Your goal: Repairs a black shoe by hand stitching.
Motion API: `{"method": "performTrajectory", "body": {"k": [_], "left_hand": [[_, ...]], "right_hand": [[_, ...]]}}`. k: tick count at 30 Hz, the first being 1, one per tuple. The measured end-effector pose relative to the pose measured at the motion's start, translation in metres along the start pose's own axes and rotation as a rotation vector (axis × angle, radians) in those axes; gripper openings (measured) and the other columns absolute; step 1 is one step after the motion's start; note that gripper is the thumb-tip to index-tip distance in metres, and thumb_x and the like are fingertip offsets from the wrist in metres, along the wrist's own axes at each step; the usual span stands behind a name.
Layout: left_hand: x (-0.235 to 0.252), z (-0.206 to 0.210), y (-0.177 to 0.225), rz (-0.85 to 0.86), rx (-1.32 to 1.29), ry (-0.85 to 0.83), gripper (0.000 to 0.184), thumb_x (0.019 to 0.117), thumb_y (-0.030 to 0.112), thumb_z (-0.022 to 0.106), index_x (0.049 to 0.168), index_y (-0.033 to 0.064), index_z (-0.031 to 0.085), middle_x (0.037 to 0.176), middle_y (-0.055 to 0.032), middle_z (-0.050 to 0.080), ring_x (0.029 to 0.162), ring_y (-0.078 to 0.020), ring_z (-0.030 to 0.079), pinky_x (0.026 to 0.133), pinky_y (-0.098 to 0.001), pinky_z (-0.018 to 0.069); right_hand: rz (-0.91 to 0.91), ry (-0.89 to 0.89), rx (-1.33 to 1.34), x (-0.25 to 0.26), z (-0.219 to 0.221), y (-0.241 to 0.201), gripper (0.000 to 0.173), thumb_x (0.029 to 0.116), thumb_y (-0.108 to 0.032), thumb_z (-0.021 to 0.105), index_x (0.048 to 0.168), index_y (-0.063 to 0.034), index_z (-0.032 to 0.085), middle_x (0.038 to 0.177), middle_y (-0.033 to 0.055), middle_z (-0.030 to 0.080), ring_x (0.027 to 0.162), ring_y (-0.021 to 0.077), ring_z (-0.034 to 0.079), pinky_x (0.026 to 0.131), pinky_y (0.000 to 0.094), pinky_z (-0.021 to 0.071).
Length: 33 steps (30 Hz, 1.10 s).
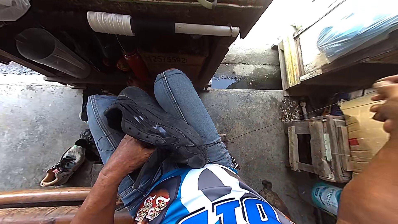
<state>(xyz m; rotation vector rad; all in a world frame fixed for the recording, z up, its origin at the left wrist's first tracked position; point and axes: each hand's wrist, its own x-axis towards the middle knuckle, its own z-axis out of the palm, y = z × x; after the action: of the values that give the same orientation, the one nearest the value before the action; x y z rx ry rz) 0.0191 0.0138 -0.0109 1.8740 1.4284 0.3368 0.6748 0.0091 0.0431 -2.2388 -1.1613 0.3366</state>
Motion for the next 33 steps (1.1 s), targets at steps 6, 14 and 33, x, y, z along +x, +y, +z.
{"method": "performTrajectory", "body": {"k": [6,14,33], "left_hand": [[0.000,0.002,0.009,0.018,0.078,0.056,0.032,0.0911,0.035,0.065,0.100,0.0050,0.074,0.100,-0.0151,0.072,0.103,-0.0278,0.068,0.090,-0.0533,0.0498],[-0.041,-0.081,-0.066,-0.141,0.202,0.424,0.054,0.1041,0.047,0.050,0.079,0.0032,0.068,0.086,-0.0116,0.063,0.081,-0.0223,0.061,0.074,-0.0440,0.0489],[0.006,-0.101,-0.122,-0.172,-1.273,0.506,0.050,0.1114,0.045,0.026,0.097,0.0165,0.064,0.063,0.0112,0.045,0.052,-0.0017,0.046,0.055,-0.0184,0.0467]], "right_hand": [[-0.449,-0.628,0.076,-0.144,0.118,-0.143,0.040,0.0919,-0.034,0.072,0.121,-0.0066,0.069,0.113,0.0113,0.068,0.068,0.0176,0.066,0.059,0.0402,0.0597],[-0.740,-1.023,0.282,-0.211,0.184,-0.187,0.047,0.0948,-0.055,0.068,0.078,-0.0113,0.063,0.070,-0.0024,0.054,0.065,0.0069,0.051,0.059,0.0272,0.0416],[-0.552,-1.149,0.572,-0.206,0.216,-0.181,0.035,0.0895,-0.034,0.078,0.070,-0.0132,0.057,0.059,-0.0102,0.047,0.054,-0.0036,0.042,0.049,0.0156,0.0307]]}}
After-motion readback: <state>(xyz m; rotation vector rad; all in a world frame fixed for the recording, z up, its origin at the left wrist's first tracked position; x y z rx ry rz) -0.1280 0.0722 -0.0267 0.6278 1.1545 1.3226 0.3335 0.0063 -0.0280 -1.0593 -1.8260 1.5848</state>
